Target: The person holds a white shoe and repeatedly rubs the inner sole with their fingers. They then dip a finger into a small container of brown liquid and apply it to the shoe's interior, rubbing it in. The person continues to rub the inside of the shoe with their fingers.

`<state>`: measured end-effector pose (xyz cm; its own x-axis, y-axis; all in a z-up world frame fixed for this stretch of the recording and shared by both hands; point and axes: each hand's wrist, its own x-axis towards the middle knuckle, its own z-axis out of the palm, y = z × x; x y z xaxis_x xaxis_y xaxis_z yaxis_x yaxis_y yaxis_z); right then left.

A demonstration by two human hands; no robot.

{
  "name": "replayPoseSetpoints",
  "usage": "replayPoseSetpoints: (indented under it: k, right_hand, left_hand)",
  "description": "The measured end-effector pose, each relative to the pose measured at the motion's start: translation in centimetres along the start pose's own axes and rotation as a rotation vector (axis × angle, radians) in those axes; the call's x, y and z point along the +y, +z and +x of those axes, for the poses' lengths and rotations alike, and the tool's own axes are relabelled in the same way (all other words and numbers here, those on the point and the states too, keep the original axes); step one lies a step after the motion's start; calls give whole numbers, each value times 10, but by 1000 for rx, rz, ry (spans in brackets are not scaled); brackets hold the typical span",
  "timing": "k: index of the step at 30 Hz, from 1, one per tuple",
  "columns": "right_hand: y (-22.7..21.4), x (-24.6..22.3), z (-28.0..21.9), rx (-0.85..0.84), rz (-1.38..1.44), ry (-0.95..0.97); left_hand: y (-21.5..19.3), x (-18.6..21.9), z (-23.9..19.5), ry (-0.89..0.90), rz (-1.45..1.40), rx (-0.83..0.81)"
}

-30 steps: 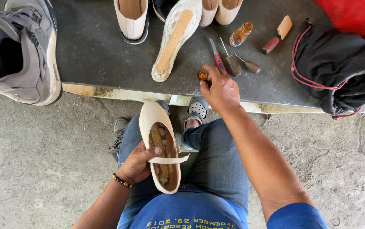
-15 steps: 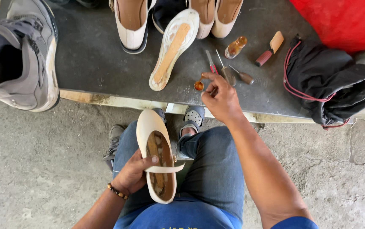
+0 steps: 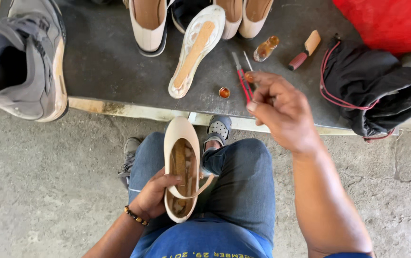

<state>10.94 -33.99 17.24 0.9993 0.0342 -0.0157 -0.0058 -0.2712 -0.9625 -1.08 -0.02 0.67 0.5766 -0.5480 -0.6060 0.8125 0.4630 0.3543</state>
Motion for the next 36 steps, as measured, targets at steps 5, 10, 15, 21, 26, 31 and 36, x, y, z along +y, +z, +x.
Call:
replayPoseSetpoints:
  k: [5, 10, 15, 21, 26, 31, 36]
  right_hand:
    - [-24, -36, -13, -5, 244, -44]
    - [-9, -60, -36, -159, 255, -100]
    - [70, -29, -64, -480, 85, 280]
    - [132, 21, -61, -621, -421, 472]
    - [175, 53, -48, -725, -591, 433]
    - [209, 77, -28, -760, -758, 313]
    - [207, 77, -20, -822, -685, 434]
  left_hand:
    - [-2, 8, 4, -23, -16, 78]
    - [36, 18, -10, 65, 96, -24]
    - [70, 28, -21, 123, 157, 231]
    - [46, 13, -15, 148, 184, 318]
    - [49, 16, -24, 100, 170, 349]
    - [40, 9, -19, 98, 97, 378]
    - [30, 4, -17, 113, 42, 380]
